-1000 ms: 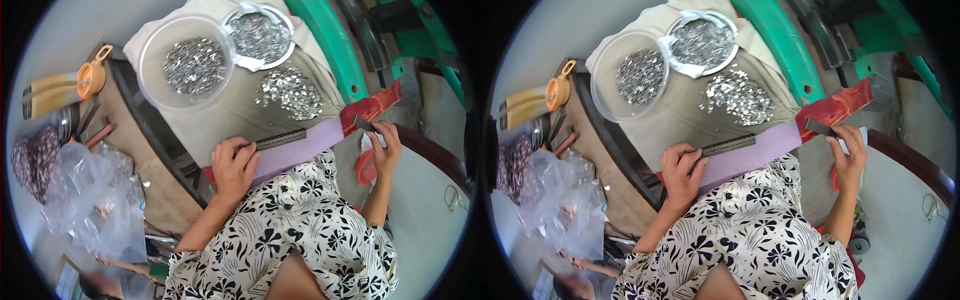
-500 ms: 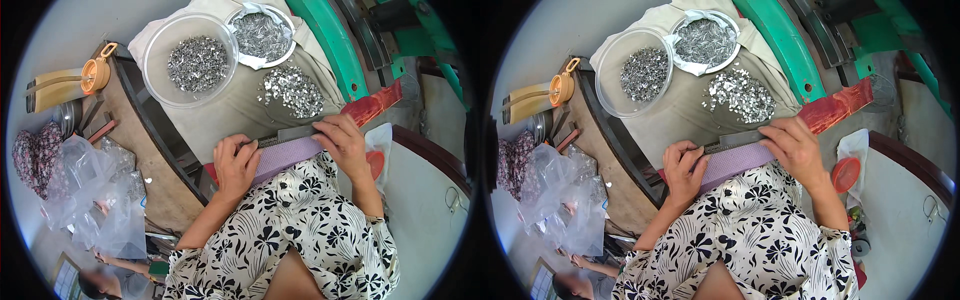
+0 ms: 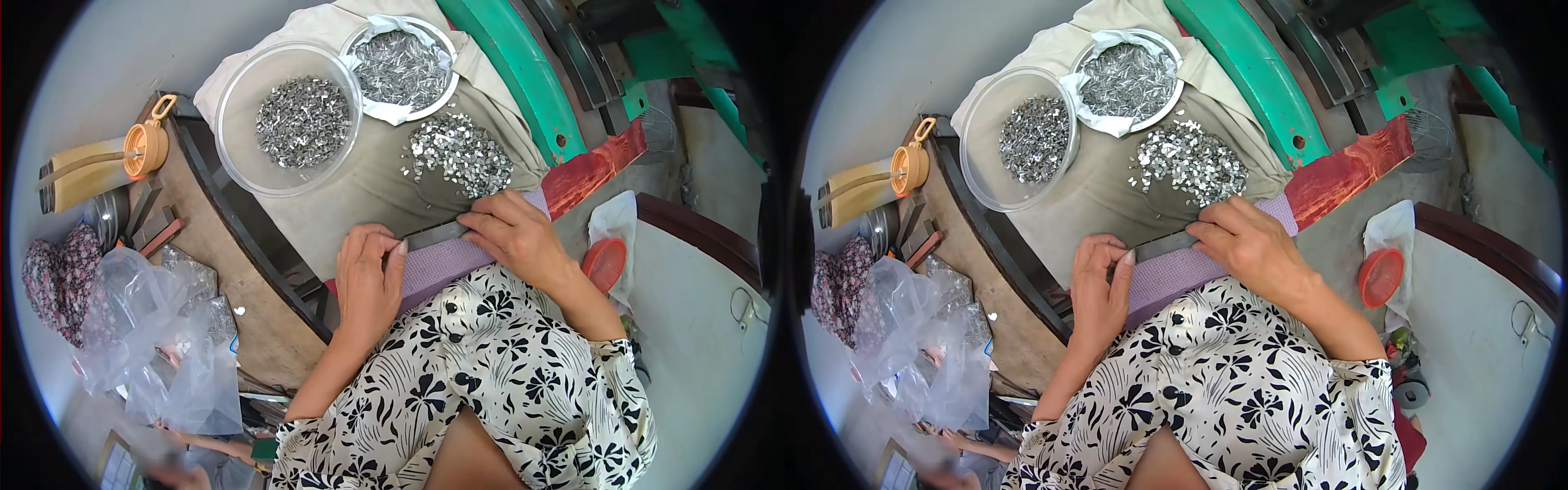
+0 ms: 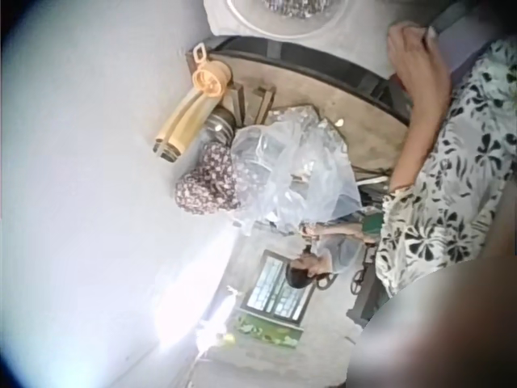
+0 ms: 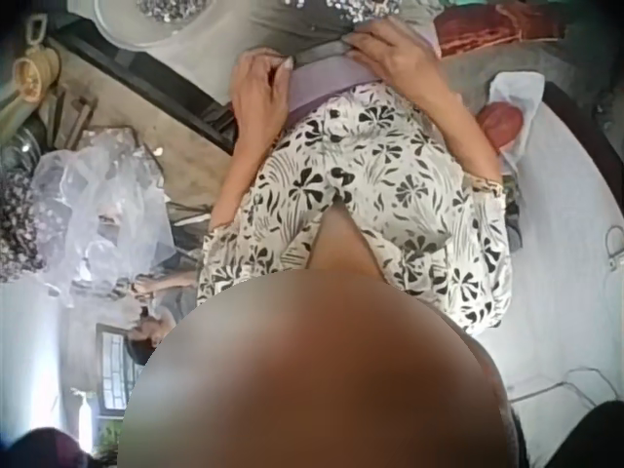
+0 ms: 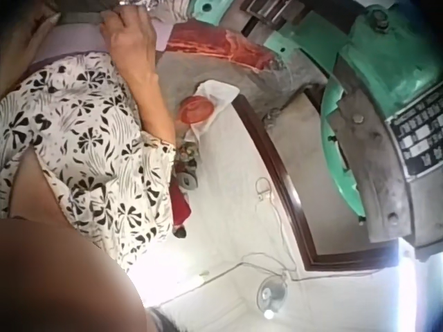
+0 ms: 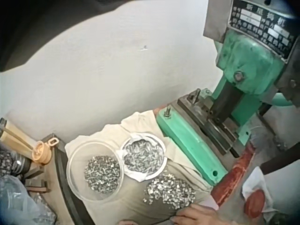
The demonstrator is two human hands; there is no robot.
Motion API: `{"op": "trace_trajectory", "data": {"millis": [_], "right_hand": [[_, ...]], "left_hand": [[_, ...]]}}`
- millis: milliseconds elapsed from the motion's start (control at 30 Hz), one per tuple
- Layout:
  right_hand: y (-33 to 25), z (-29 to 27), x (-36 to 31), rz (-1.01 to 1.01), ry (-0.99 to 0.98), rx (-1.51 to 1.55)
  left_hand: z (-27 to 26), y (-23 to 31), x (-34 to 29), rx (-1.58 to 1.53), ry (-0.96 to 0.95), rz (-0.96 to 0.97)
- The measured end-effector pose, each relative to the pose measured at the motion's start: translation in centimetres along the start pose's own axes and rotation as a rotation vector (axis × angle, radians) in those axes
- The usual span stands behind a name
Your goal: Manually arranging small metal components into a jig and then using a mechanical press machine to process them.
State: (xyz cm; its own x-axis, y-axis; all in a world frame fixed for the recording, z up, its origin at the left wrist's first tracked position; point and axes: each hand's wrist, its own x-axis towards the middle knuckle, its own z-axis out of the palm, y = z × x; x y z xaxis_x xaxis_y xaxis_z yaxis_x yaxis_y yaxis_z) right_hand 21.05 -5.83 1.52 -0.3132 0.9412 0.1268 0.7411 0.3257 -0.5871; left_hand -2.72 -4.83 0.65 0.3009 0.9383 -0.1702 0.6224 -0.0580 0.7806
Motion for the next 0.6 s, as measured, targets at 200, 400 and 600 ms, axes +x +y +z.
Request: {"op": "trace_trajectory", "data": {"millis": [200,400,600], "right_hand": [[0.1,-0.1,-0.4,0.042,-0.042,0.045],[0.9,-0.2,-1.3,0.234,0.058,0.096],[1.6,0.8,-2.6,0.183,0.129,0.099]], "left_hand": [[0.0,1.0,0.3,0.026,0.003,-0.036],[-0.2,1.5,0.5,0.031,-0.017,-0.077],[0.0,1.1,0.3,-0.013,-0.015,-0.138]]}}
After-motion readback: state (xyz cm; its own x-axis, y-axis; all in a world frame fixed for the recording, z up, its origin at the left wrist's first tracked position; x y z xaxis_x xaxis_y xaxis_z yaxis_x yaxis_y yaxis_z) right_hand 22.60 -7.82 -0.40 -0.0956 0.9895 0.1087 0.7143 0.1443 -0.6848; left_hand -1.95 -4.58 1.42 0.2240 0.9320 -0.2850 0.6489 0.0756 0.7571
